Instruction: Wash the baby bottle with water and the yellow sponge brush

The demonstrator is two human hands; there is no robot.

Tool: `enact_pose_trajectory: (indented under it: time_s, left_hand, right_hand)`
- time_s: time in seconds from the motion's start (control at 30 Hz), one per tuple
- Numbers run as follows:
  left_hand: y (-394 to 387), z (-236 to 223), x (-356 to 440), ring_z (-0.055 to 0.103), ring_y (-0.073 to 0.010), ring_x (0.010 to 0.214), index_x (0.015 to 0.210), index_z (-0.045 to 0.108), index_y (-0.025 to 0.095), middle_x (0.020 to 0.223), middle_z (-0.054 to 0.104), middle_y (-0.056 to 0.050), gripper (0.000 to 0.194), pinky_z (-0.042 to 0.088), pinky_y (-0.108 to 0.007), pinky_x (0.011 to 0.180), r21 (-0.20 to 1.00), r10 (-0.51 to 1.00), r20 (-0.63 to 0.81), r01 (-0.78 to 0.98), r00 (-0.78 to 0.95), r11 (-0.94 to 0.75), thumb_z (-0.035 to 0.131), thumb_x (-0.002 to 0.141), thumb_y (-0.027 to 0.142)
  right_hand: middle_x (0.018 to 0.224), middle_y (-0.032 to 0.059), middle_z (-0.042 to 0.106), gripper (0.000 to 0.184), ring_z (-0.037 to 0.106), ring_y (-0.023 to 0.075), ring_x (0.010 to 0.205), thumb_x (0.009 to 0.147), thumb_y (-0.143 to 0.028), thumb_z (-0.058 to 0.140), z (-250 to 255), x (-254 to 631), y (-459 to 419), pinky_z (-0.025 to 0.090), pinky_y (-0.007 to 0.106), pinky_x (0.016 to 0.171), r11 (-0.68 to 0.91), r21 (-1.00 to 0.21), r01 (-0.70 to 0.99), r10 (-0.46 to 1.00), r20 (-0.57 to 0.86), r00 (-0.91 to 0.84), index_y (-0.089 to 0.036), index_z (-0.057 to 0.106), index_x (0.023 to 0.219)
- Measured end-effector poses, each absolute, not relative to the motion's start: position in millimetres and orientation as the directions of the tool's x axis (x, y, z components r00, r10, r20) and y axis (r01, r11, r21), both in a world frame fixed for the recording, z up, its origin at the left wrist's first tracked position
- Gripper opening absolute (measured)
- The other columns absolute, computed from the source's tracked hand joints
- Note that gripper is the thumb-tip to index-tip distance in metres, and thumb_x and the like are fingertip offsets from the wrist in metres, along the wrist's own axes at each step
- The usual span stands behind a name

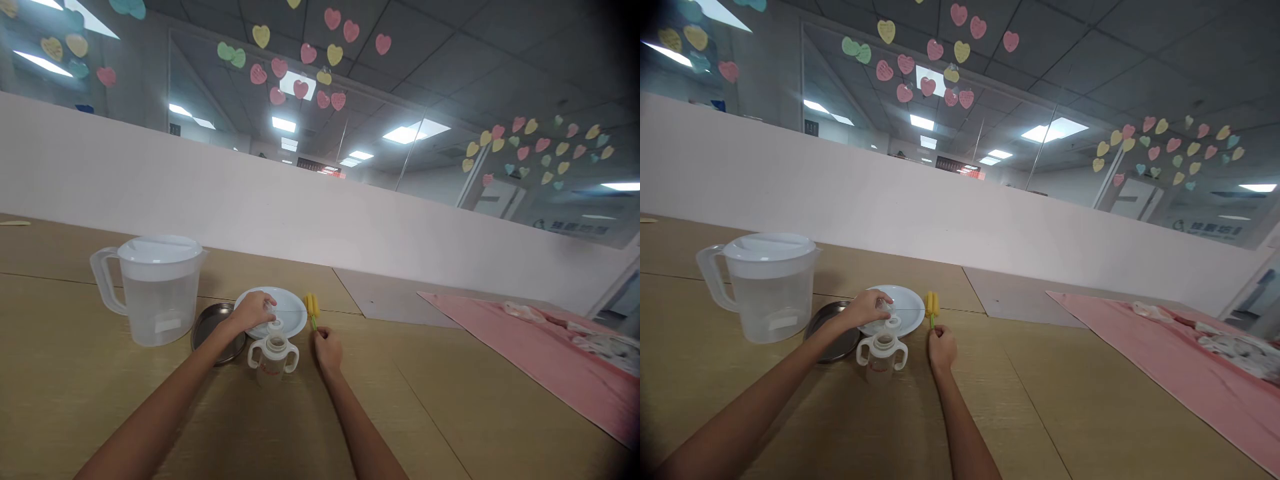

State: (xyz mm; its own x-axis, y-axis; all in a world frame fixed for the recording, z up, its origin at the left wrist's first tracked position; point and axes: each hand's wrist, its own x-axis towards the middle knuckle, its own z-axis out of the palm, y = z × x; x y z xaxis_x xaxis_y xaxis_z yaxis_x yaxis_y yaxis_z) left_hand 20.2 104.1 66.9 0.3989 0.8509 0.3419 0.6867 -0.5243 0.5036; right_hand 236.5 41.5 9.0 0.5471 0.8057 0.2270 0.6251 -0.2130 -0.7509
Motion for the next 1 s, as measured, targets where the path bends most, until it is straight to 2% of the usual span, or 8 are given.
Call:
enact_pose_trajectory:
  time_s: [0.13,0.33,0.47,0.57,0.7,0.8,0.9,1.0]
  left_hand:
    - [107.0,68.6,17.4,0.06,-0.0161,0.074,0.09,0.069,0.016,0.077,0.066,-0.003,0.029,0.044,-0.024,0.069,0.603,0.865,0.402,0.624,0.3,-0.496,0.065,0.06,0.015]
    - [111.0,72.3,16.6,0.061,-0.0155,0.077,0.091,0.064,0.018,0.086,0.068,-0.001,0.028,0.046,-0.025,0.072,0.698,0.868,0.463,0.53,0.181,-0.482,0.06,0.063,0.016]
    - [111.4,71.2,21.0,0.062,-0.0181,0.08,0.079,0.062,0.017,0.08,0.068,-0.001,0.022,0.047,-0.029,0.076,0.87,0.909,0.411,0.267,0.074,-0.415,0.066,0.059,0.025]
    - [110.2,66.8,25.7,0.062,-0.02,0.083,0.076,0.062,0.015,0.081,0.068,-0.004,0.025,0.047,-0.031,0.08,0.946,0.944,0.319,0.032,0.086,-0.323,0.071,0.056,0.028]
    - [108.9,62.6,28.9,0.063,-0.0193,0.089,0.09,0.062,0.014,0.091,0.068,-0.008,0.034,0.049,-0.03,0.078,0.96,0.956,0.267,-0.12,0.125,-0.252,0.067,0.067,0.039]
    - [110.2,65.7,28.2,0.064,-0.0152,0.087,0.096,0.062,0.017,0.094,0.066,-0.007,0.032,0.052,-0.027,0.077,0.941,0.971,0.206,-0.297,0.121,-0.162,0.062,0.075,0.041]
    - [110.3,72.2,27.7,0.062,-0.0099,0.074,0.093,0.063,0.018,0.089,0.065,-0.005,0.026,0.052,-0.025,0.075,0.888,0.985,0.149,-0.451,0.091,-0.092,0.065,0.075,0.037]
    - [105.9,78.3,28.8,0.057,-0.0076,0.066,0.093,0.065,0.015,0.086,0.065,-0.004,0.032,0.05,-0.022,0.071,0.888,0.984,0.159,-0.448,0.078,-0.108,0.069,0.071,0.038]
  right_hand:
    - [0.081,0.005,0.071,0.028,0.065,0.02,0.075,0.074,-0.026,0.046,8.8,236.7,41.1,0.04,0.024,0.059,-0.187,-0.769,0.611,0.794,0.248,0.555,-0.017,0.069,0.087]
    - [0.081,0.0058,0.071,0.03,0.065,0.0204,0.075,0.074,-0.027,0.045,8.6,237.9,41.5,0.042,0.025,0.06,-0.15,-0.799,0.582,0.769,0.276,0.576,-0.016,0.069,0.089]
    - [0.079,0.0058,0.071,0.03,0.065,0.0205,0.074,0.074,-0.027,0.044,8.2,237.4,42.1,0.042,0.025,0.06,-0.136,-0.816,0.562,0.76,0.278,0.587,-0.016,0.068,0.088]
    - [0.078,0.0057,0.071,0.029,0.065,0.0206,0.073,0.074,-0.027,0.044,7.6,237.2,41.8,0.043,0.025,0.061,-0.126,-0.825,0.552,0.75,0.285,0.597,-0.016,0.068,0.087]
    - [0.084,0.0071,0.069,0.035,0.063,0.0208,0.078,0.079,-0.031,0.039,11.6,237.3,39.8,0.043,0.026,0.066,-0.095,-0.832,0.547,0.705,0.332,0.627,-0.015,0.064,0.097]
    - [0.096,0.0099,0.066,0.041,0.061,0.0203,0.086,0.085,-0.038,0.032,21.5,234.8,35.6,0.043,0.027,0.074,0.044,-0.813,0.58,0.583,0.493,0.646,-0.014,0.057,0.108]
    - [0.103,0.0122,0.063,0.045,0.061,0.0196,0.088,0.089,-0.043,0.029,32.6,228.0,28.4,0.043,0.027,0.075,0.207,-0.739,0.641,0.498,0.644,0.581,-0.013,0.052,0.113]
    - [0.1,0.0109,0.065,0.044,0.062,0.0181,0.087,0.091,-0.043,0.03,36.9,218.6,20.9,0.044,0.026,0.073,0.299,-0.649,0.699,0.53,0.722,0.444,-0.014,0.052,0.116]
